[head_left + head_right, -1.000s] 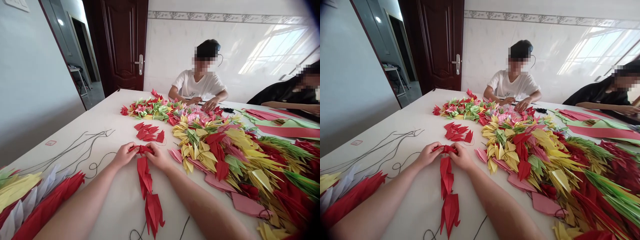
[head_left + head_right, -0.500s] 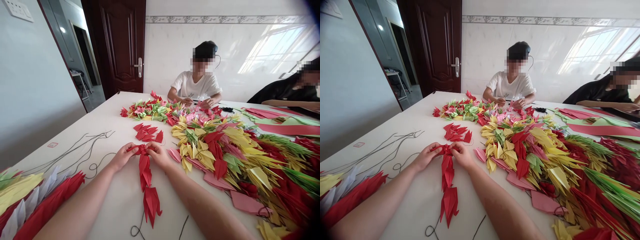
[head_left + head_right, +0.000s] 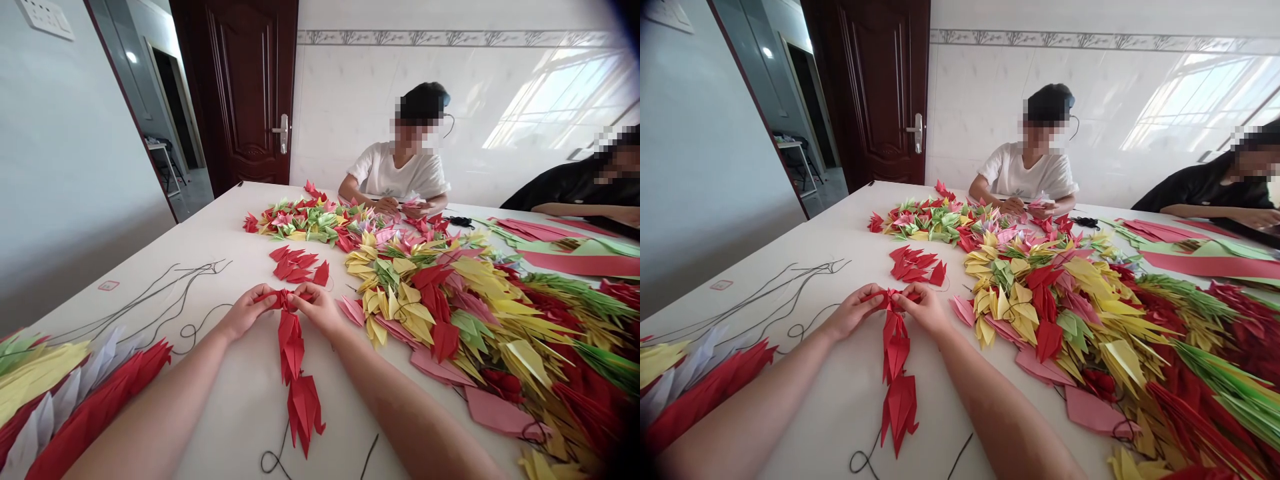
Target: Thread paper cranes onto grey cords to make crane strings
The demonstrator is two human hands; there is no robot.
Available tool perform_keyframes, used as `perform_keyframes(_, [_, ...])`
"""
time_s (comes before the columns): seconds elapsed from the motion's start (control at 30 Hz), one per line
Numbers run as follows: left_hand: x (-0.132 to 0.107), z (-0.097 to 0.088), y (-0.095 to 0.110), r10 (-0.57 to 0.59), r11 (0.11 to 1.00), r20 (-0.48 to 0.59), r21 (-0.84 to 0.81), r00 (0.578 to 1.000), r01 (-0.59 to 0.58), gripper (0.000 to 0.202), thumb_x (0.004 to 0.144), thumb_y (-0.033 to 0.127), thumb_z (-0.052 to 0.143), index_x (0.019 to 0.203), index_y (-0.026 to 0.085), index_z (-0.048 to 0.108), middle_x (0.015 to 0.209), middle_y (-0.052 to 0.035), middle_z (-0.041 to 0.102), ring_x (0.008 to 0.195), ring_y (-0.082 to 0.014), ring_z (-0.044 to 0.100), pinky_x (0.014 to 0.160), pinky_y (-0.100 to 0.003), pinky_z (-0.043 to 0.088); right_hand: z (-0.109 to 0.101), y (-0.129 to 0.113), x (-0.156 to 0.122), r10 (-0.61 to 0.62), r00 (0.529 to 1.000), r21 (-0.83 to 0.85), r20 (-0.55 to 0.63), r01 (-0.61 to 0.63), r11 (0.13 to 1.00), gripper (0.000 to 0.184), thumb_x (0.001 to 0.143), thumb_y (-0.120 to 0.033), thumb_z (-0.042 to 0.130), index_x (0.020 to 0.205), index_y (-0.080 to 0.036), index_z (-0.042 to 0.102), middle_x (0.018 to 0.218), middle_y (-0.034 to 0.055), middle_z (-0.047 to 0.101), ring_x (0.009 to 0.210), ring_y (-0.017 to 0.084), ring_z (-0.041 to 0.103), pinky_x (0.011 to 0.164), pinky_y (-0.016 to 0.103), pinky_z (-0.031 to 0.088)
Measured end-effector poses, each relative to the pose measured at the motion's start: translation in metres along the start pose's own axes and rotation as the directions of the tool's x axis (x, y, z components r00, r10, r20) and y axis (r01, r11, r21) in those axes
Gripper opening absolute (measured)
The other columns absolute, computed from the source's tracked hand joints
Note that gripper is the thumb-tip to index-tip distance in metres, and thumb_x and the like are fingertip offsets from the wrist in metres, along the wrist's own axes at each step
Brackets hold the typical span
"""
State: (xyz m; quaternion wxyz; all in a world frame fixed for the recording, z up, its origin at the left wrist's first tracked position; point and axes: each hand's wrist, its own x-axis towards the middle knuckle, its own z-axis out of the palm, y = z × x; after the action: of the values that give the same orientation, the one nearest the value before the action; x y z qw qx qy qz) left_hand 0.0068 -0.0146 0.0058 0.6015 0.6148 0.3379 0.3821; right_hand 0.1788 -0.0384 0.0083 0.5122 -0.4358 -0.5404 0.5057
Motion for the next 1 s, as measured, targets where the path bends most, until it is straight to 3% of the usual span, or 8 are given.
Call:
perform_keyframes(0.43, [0.0,-0.003,0.0,-0.028,0.994,0.047,-0.102,0.999,0.033,0.027,0.075,0.037,0.06,0.065,0.018,0.043,0.067,0.0046,0.047,0.069,-0.0099,0.047,0.071,-0.025,0.041,-0.001,0.0,0.0,0.014,0.999,0.027,0.034,-0.015,1.0,0.031,0.063,-0.043,0.067,0.063,-0.017,0.049,0.06,-0.0015,0.058,0.057,0.011,0.057,0.058,0.025,0.044])
perform_keyframes(0.67, [0.003,0.0,-0.003,-0.04,0.991,-0.053,0.123,0.998,0.047,0.03,0.067,0.041,0.067,0.07,0.017,0.049,0.063,0.0048,0.048,0.063,-0.0106,0.047,0.061,-0.024,0.038,-0.005,0.003,0.001,-0.036,0.996,-0.056,0.077,0.041,0.998,0.029,0.064,-0.039,0.068,0.072,-0.019,0.049,0.069,-0.0016,0.059,0.064,0.012,0.057,0.059,0.024,0.044])
perform_keyframes(0.83, [0.005,0.0,-0.004,-0.059,0.997,-0.014,0.044,0.998,0.06,0.032,0.069,0.044,0.064,0.083,0.016,0.059,0.08,-0.0029,0.061,0.077,-0.0165,0.055,0.072,-0.03,0.042,-0.006,0.005,0.002,-0.065,0.994,-0.13,0.089,0.076,0.989,0.027,0.066,-0.04,0.065,0.069,-0.019,0.048,0.07,-0.001,0.058,0.065,0.012,0.055,0.06,0.025,0.043])
perform_keyframes(1.0, [0.004,-0.001,-0.002,-0.004,0.997,0.013,0.074,1.0,0.003,0.027,0.068,0.041,0.065,0.072,0.016,0.055,0.069,0.002,0.055,0.068,-0.0128,0.05,0.065,-0.027,0.04,-0.006,0.009,0.003,-0.074,0.995,-0.147,0.069,0.084,0.986,0.029,0.066,-0.042,0.065,0.067,-0.019,0.047,0.068,-0.0013,0.058,0.063,0.012,0.055,0.059,0.024,0.042])
